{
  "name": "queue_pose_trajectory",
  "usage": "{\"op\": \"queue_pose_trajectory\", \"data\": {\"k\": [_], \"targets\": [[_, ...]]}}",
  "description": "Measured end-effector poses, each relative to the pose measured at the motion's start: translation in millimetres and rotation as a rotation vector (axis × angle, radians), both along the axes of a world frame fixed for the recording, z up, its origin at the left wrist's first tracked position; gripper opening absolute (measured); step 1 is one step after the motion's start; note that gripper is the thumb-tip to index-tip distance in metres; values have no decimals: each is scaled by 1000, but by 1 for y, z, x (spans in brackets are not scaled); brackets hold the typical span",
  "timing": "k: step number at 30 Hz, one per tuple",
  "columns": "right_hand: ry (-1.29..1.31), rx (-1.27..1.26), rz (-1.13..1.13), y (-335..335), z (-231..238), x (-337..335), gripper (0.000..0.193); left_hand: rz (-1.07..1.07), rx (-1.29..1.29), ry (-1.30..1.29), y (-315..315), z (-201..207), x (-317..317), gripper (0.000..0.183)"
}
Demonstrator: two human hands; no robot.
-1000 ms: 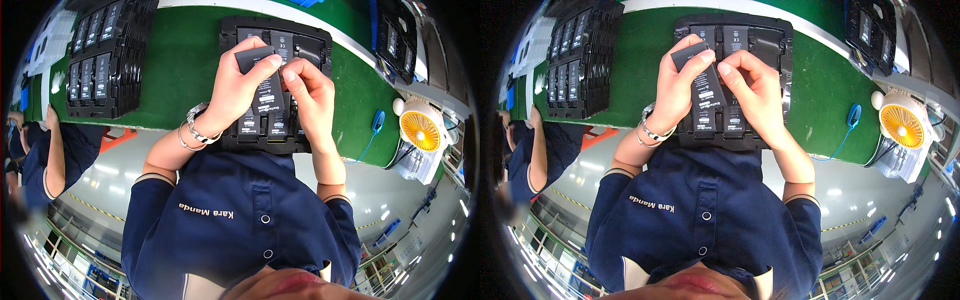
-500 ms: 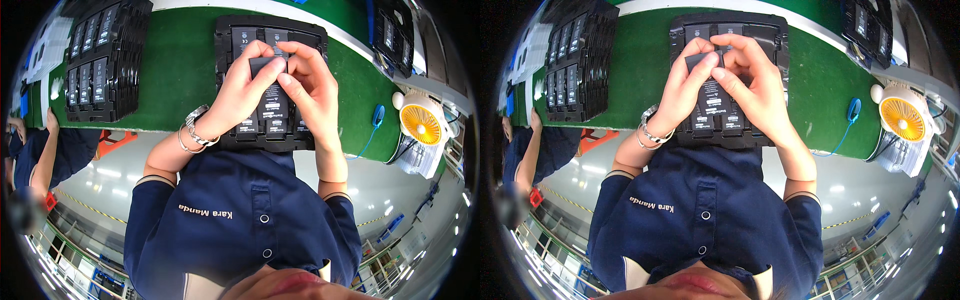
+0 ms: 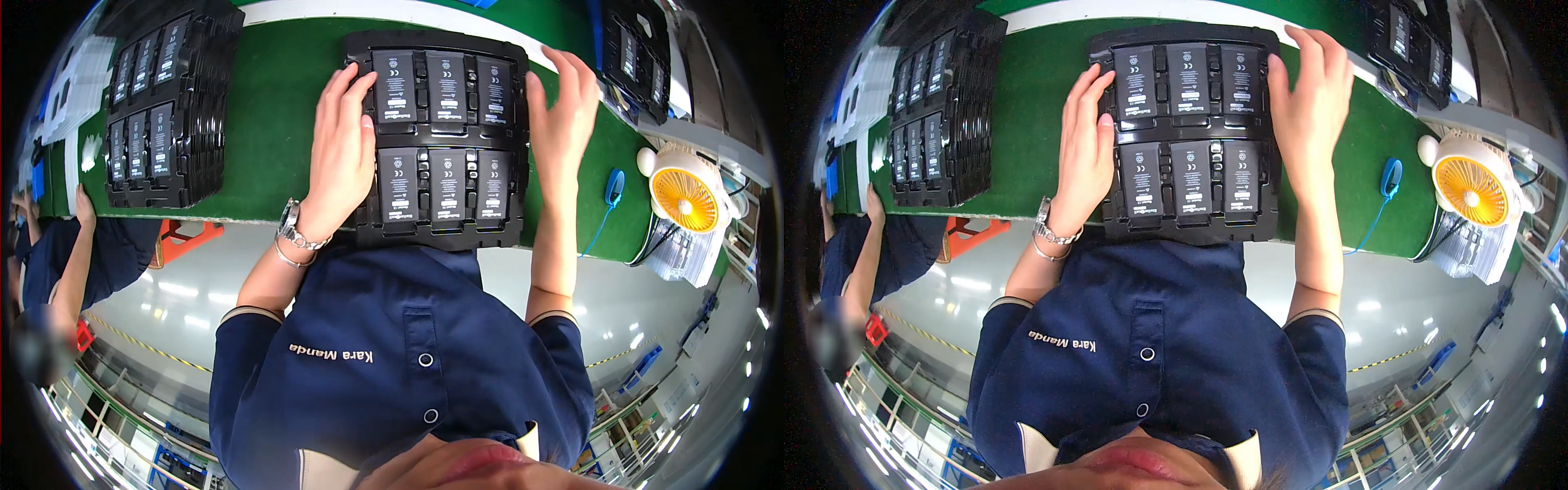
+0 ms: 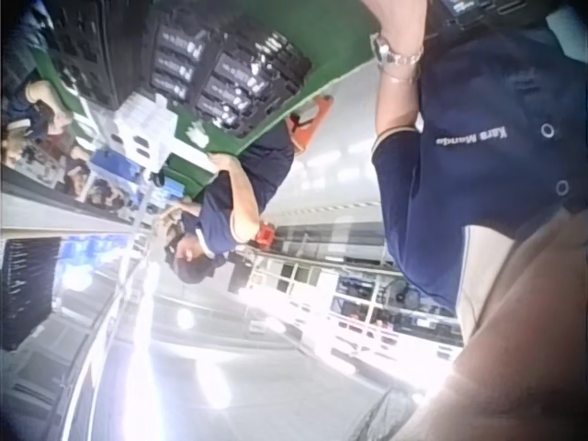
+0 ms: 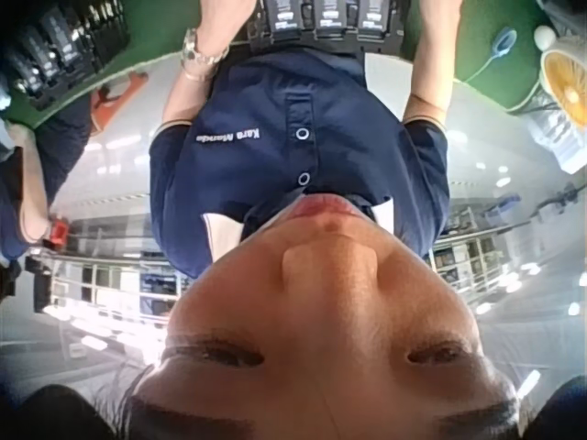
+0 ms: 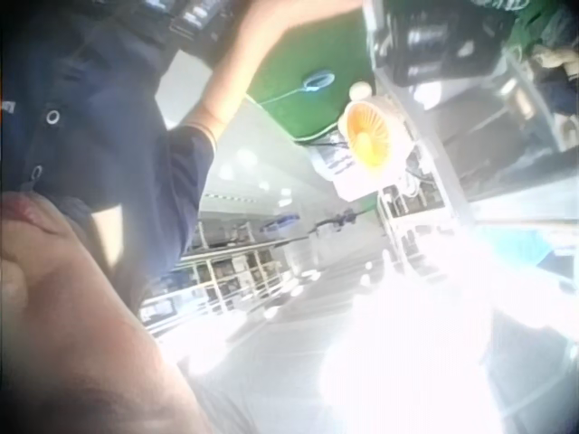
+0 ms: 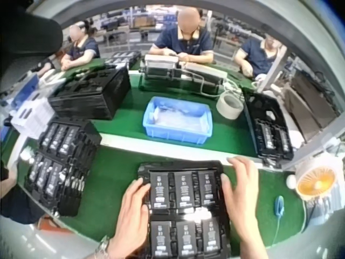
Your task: The person stacks a component tray onto a pile, sets down a tray of phone batteries, and applies adhesive tape strips to each battery by hand before placing them back into the tray.
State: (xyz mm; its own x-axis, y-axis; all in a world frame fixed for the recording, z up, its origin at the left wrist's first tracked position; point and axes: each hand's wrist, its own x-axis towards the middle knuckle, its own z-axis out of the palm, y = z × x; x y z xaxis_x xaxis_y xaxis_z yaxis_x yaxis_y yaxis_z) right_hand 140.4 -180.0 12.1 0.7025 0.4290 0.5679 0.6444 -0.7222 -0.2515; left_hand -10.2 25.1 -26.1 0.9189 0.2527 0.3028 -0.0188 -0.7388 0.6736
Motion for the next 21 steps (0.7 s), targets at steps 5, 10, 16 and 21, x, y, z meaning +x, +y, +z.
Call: {"op": "queue_pose_trajectory", "data": {"k": [5, 10, 16, 21], "targets": [[387, -186, 521, 25, 28, -61, 51, -30, -179, -25, 6, -2, 10, 41], [388, -420, 682, 43, 24, -99, 71, 27, -53, -91, 9, -1, 12, 36], [67, -254, 716, 29, 39, -86, 17, -66, -800, 43, 5, 28, -9, 19], [-207, -45, 577, 39, 58, -79, 16, -345, -1610, 389, 6, 47, -15, 46]]}}
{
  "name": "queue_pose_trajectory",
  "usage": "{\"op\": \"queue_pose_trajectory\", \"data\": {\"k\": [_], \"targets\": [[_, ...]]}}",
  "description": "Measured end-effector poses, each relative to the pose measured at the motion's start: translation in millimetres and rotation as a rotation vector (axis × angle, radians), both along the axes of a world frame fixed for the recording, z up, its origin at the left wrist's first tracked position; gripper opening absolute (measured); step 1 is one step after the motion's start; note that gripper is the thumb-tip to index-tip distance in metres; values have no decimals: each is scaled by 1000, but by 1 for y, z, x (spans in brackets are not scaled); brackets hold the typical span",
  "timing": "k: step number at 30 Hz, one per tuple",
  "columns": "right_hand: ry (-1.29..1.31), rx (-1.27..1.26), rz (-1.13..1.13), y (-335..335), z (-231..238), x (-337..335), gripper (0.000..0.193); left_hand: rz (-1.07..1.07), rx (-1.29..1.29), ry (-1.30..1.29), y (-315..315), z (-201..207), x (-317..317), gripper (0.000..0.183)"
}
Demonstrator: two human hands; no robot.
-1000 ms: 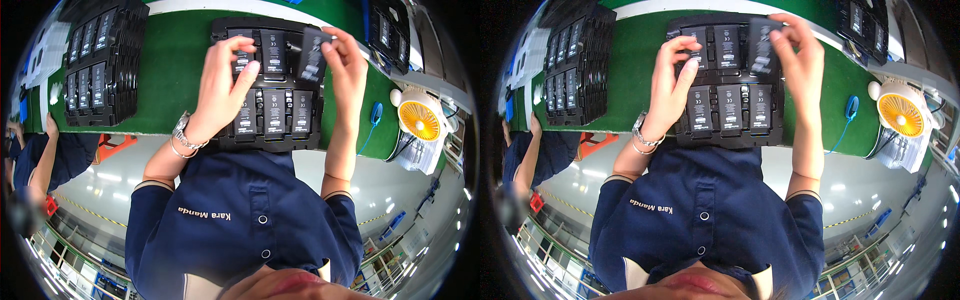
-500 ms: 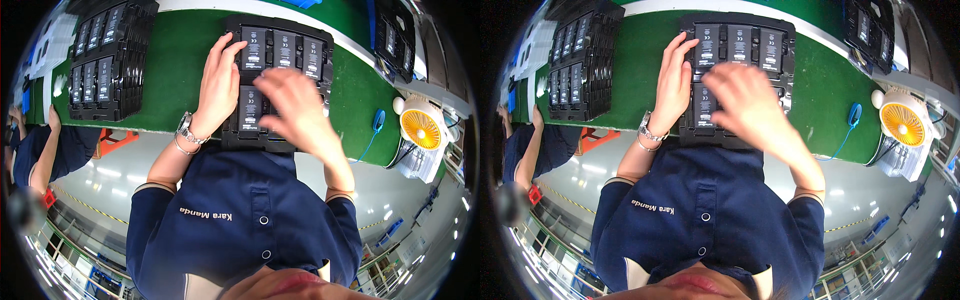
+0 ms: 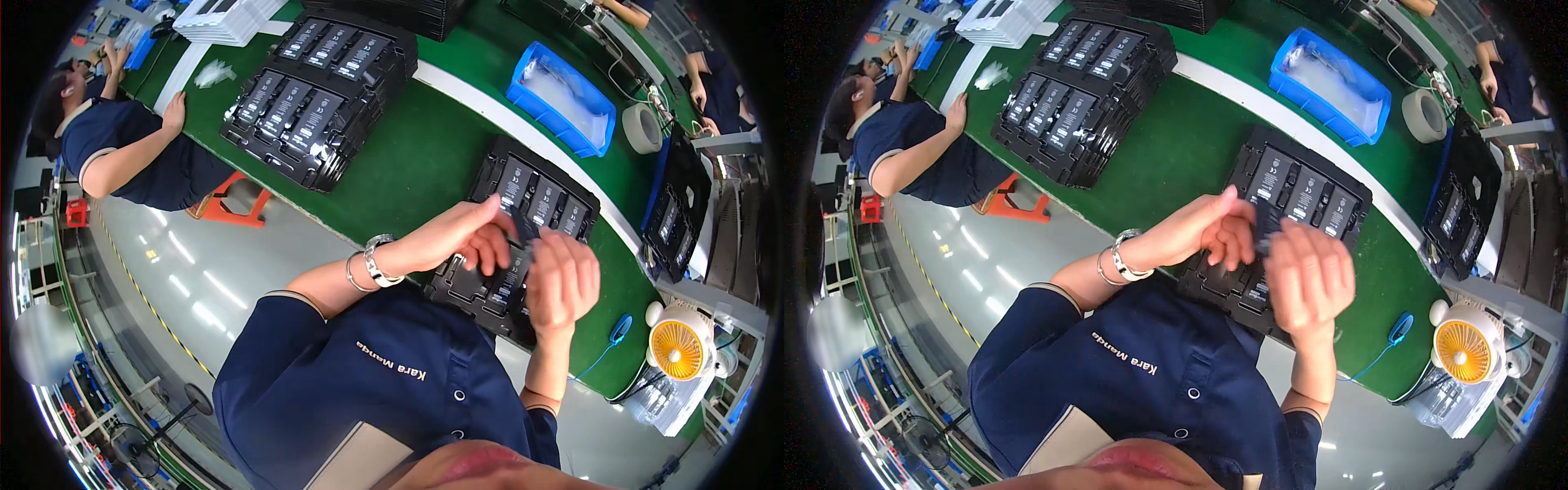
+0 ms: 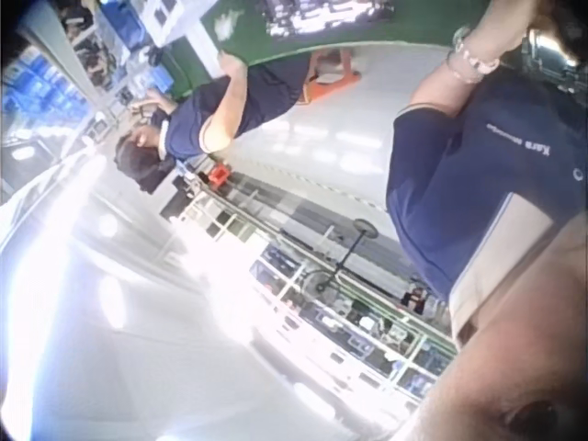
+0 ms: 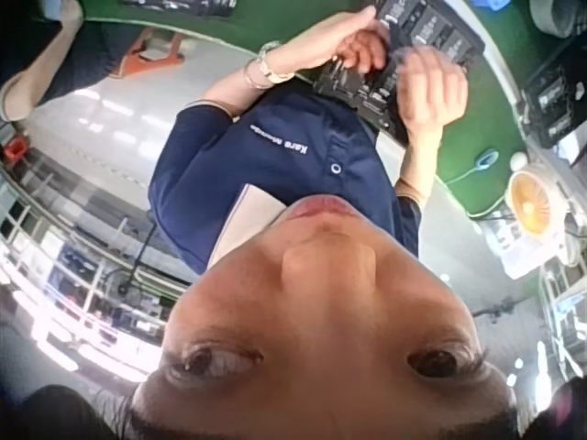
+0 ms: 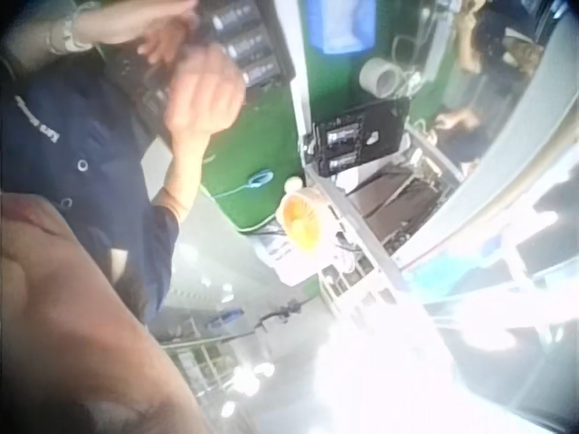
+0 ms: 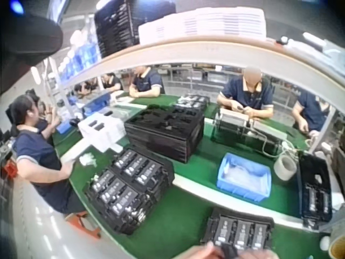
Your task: The person stacks a component tray onto a pile, sets down a tray of phone batteries, and applies adhesive tape strips to each battery by hand before placing them back into the tray.
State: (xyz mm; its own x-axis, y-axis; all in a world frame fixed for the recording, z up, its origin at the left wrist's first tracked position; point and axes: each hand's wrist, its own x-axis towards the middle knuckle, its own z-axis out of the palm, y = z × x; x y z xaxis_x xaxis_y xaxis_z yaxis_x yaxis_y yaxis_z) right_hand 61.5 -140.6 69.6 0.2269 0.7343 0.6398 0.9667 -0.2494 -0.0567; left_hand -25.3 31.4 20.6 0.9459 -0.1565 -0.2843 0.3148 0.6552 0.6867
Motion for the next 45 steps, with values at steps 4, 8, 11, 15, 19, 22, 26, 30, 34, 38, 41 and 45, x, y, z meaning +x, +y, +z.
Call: {"op": "queue_pose_trajectory", "data": {"k": [4, 8, 11, 15, 19, 22, 26, 30, 34, 38, 41, 45], "targets": [[-55, -69, 134, 17, 3, -18, 25, 332, -248, -5, -5, 9, 12, 25], [471, 33, 44, 14, -6, -17, 44, 408, -71, -31, 0, 8, 18, 20], [922, 138, -18, 11, -15, -26, 42, 500, 82, -75, -2, 7, 20, 21], [956, 188, -54, 14, -20, -33, 33, 496, 114, -109, -10, 0, 26, 22], [850, 207, -120, 15, -26, -35, 30, 513, 135, -148, -13, -9, 27, 15], [866, 222, -141, 14, -27, -37, 29, 540, 174, -151, -15, -9, 25, 13], [836, 241, -163, 14, -29, -37, 22, 560, 237, -169, -17, -11, 24, 13], [865, 259, -175, 17, -29, -37, 20, 601, 298, -182, -18, -13, 26, 12], [778, 270, -182, 18, -34, -36, 22, 590, 318, -170, -17, -13, 26, 12], [590, 262, -171, 19, -38, -31, 25, 608, 375, -177, -20, -16, 28, 12], [417, 209, -204, 19, -38, -30, 26, 593, 435, -182, -22, -13, 27, 12], [291, 104, -221, 20, -33, -31, 20, 605, 484, -189, -22, -16, 28, 12]]}}
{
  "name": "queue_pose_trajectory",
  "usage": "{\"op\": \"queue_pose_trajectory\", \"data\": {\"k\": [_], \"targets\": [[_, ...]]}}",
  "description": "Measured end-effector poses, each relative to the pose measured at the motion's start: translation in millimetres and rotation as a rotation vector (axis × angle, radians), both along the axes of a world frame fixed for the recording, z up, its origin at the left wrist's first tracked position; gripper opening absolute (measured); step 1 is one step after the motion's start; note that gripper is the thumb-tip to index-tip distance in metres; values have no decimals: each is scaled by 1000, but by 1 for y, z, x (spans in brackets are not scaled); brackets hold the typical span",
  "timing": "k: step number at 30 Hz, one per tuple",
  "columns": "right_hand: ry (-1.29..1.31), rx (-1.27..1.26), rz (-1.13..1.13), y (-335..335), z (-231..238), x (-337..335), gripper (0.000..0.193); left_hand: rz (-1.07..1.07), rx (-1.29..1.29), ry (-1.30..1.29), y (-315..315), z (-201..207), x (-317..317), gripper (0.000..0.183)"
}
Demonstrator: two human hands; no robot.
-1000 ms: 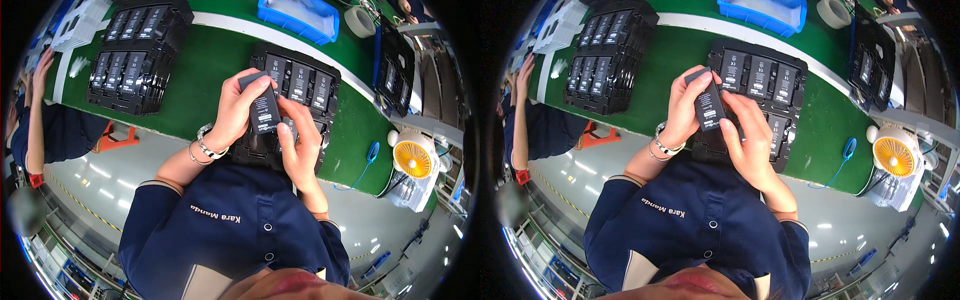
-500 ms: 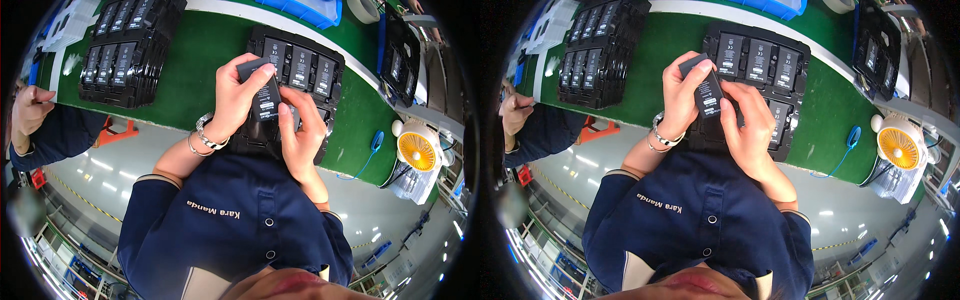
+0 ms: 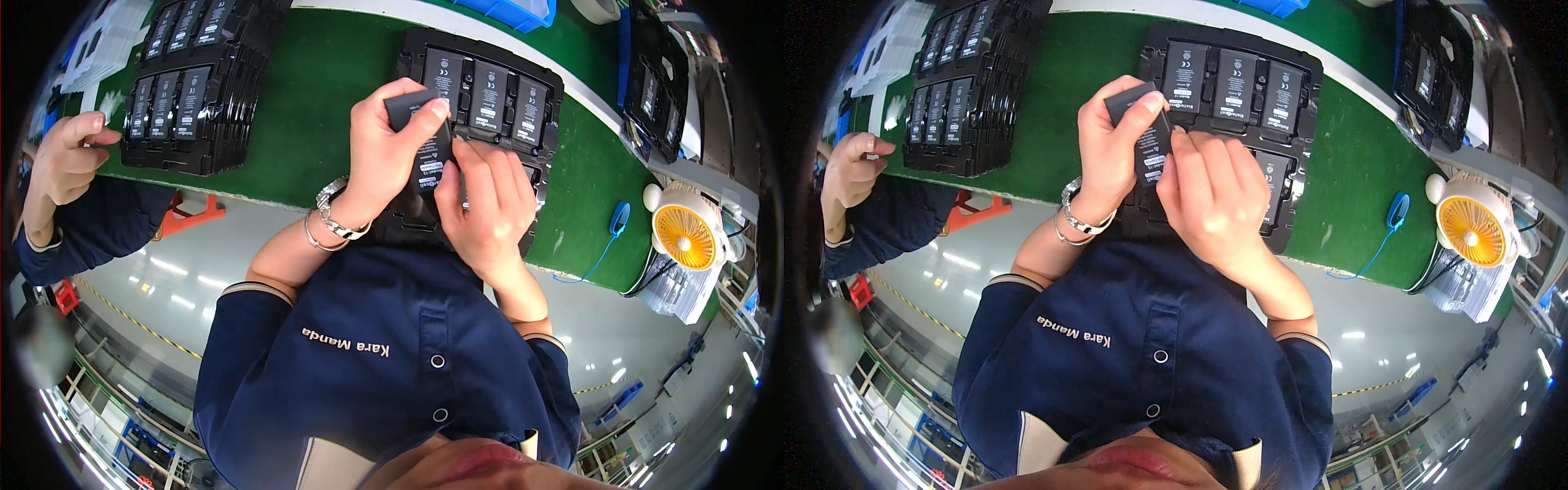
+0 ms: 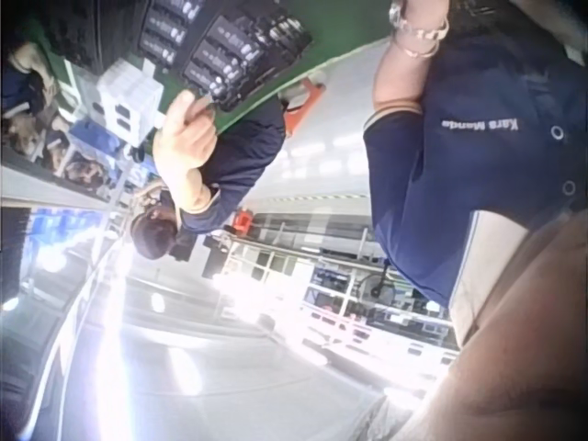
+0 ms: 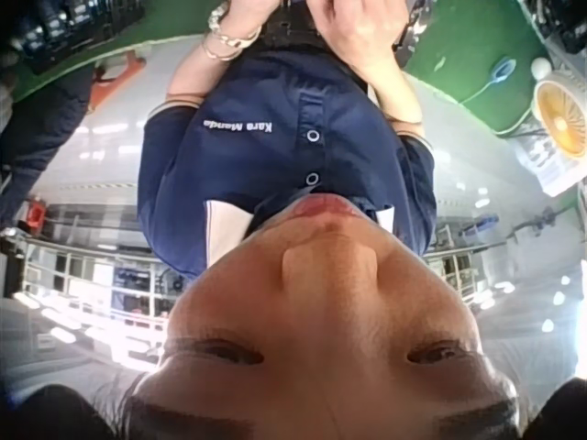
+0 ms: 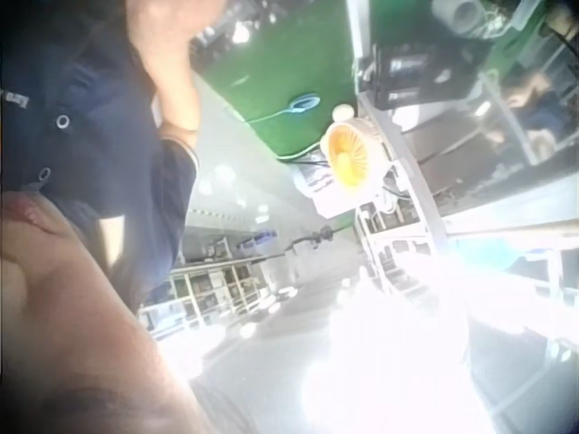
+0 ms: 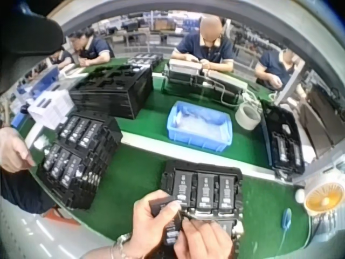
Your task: The person stacks a component tray onto a pile, sets down a tray of phone batteries, and applies adhesive tape strips to each battery by hand before placing them back into the tray.
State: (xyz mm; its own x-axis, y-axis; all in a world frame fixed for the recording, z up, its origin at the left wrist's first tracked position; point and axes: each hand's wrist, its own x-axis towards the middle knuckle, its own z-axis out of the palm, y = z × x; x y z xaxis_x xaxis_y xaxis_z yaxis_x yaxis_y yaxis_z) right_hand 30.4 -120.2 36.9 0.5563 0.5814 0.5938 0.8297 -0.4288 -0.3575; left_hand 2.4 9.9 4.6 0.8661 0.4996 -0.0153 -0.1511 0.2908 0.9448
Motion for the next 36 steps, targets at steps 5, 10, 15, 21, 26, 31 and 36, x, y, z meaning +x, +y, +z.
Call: {"op": "queue_pose_trajectory", "data": {"k": [5, 10, 15, 21, 26, 31, 36], "targets": [[952, 323, 50, -17, 2, 11, 18, -75, 12, 37, 1, 7, -5, 13], [1213, 335, 100, -18, 5, 13, 19, -171, -89, 60, -5, 5, -8, 13], [1192, 365, 85, -17, -2, 8, 19, -192, -105, 55, -7, 2, -10, 14], [1156, 372, 43, -17, -4, 3, 18, -203, -55, 55, -6, 0, -12, 16], [630, 53, 39, -41, -5, 21, 15, -267, 198, 189, 14, -2, -17, 17], [268, -565, 200, -58, 10, 14, 57, -351, 617, 364, 20, 9, -28, 16], [148, -627, 304, -65, 7, 25, 53, -325, 1139, 255, 19, 2, -27, 22]]}}
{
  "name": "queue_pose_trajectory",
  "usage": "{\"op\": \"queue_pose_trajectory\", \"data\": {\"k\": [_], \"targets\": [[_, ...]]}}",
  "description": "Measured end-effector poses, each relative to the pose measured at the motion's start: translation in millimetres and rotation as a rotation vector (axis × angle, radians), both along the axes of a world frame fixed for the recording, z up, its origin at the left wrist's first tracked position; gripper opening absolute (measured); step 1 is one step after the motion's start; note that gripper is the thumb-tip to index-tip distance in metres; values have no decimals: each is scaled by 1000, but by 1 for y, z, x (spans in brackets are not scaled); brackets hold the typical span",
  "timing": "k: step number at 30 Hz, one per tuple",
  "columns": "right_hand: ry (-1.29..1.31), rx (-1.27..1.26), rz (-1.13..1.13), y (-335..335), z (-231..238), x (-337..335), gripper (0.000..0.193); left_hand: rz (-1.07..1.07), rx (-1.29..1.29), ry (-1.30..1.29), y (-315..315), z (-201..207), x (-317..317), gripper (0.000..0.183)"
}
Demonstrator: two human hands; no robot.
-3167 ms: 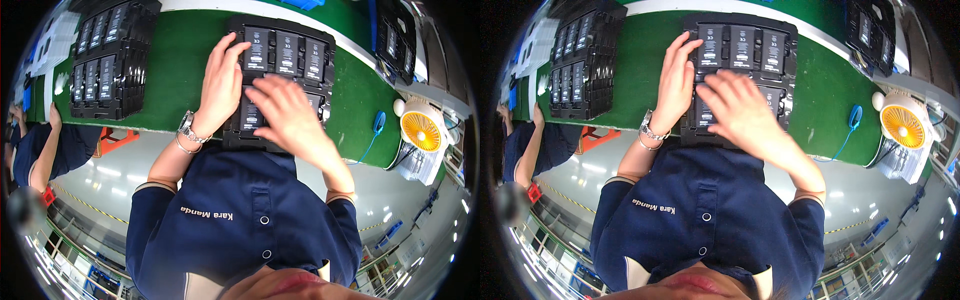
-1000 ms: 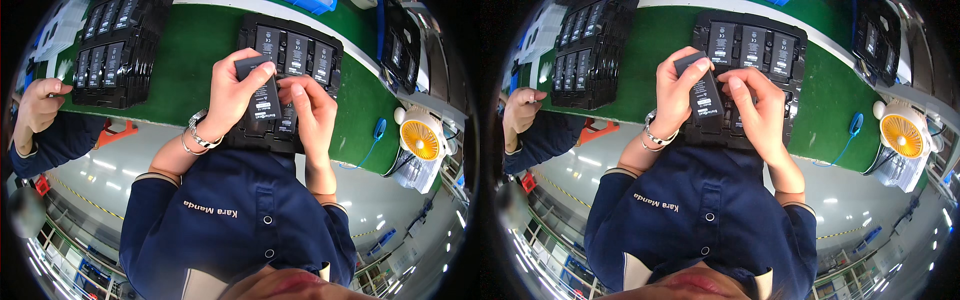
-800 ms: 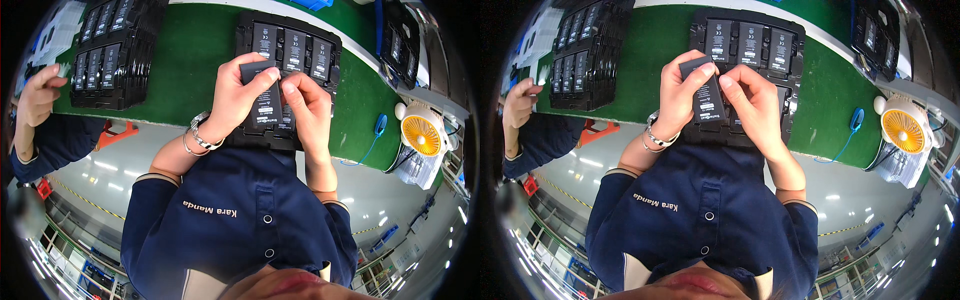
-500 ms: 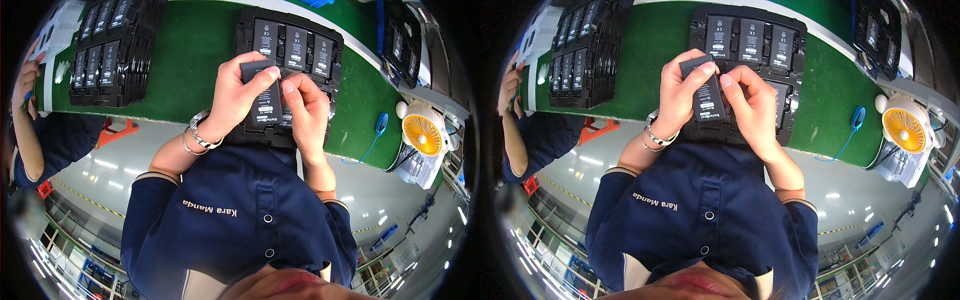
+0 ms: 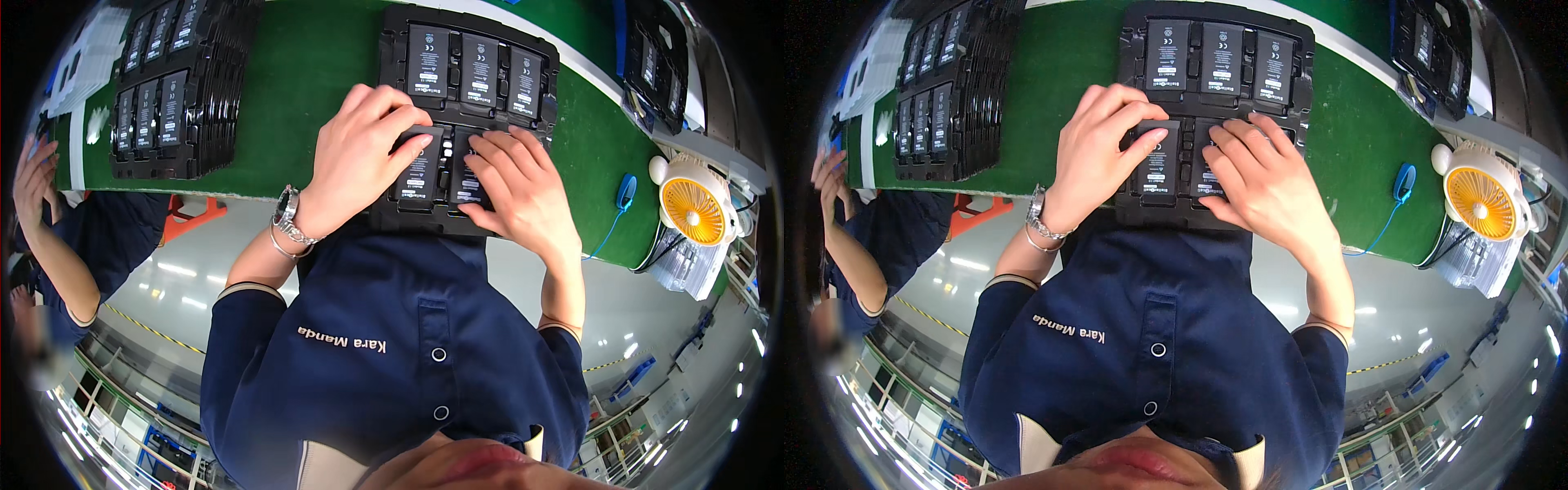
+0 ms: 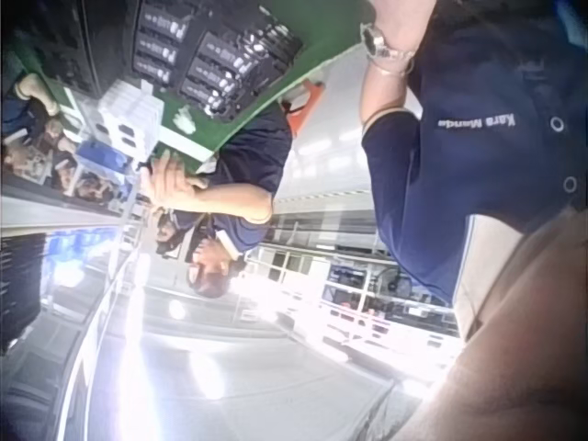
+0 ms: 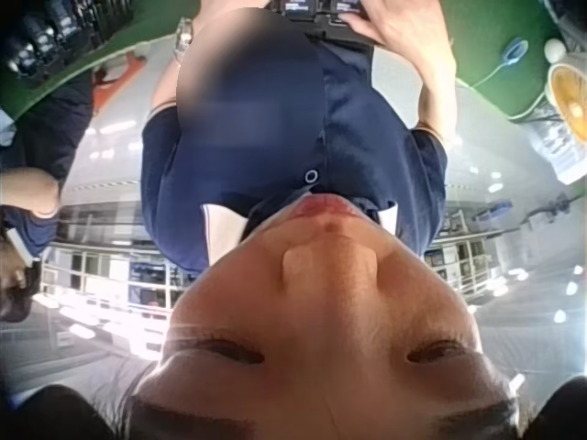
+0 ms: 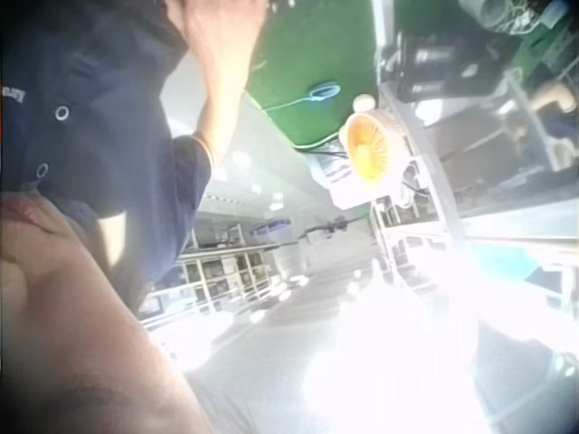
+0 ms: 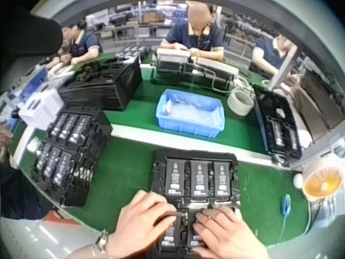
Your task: The person stacks a component tray onto a pile, sets down a tray of phone batteries, and applies adhesive tape strips to each battery by hand before placing them back into the tray.
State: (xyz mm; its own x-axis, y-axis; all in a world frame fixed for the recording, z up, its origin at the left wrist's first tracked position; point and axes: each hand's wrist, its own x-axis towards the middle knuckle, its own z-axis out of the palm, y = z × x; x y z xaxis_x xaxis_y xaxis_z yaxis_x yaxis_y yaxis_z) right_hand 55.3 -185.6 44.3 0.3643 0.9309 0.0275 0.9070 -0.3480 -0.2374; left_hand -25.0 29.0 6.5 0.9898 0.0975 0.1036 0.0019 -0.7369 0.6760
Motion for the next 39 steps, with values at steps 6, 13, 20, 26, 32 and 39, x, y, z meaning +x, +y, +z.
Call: {"op": "queue_pose_trajectory", "data": {"k": [6, 13, 20, 26, 32, 39], "targets": [[-297, 444, -71, 4, -1, 18, 23, 18, -190, -134, -4, 2, -3, 34], [-143, 708, -28, 42, 4, -23, 27, 180, -1608, 169, -16, 7, 12, 29], [452, 785, -424, 45, -9, -32, 23, 233, -1395, -9, -16, 16, 14, 16], [319, 771, -403, 53, -13, -36, 21, 232, -1308, -78, -20, 8, 15, 14], [-240, 716, -314, 57, -20, -30, 24, 219, -1164, -91, -27, 4, 16, 15], [509, 771, -383, 44, -16, -17, 12, 213, -1202, -101, -21, 7, 15, 17]]}}
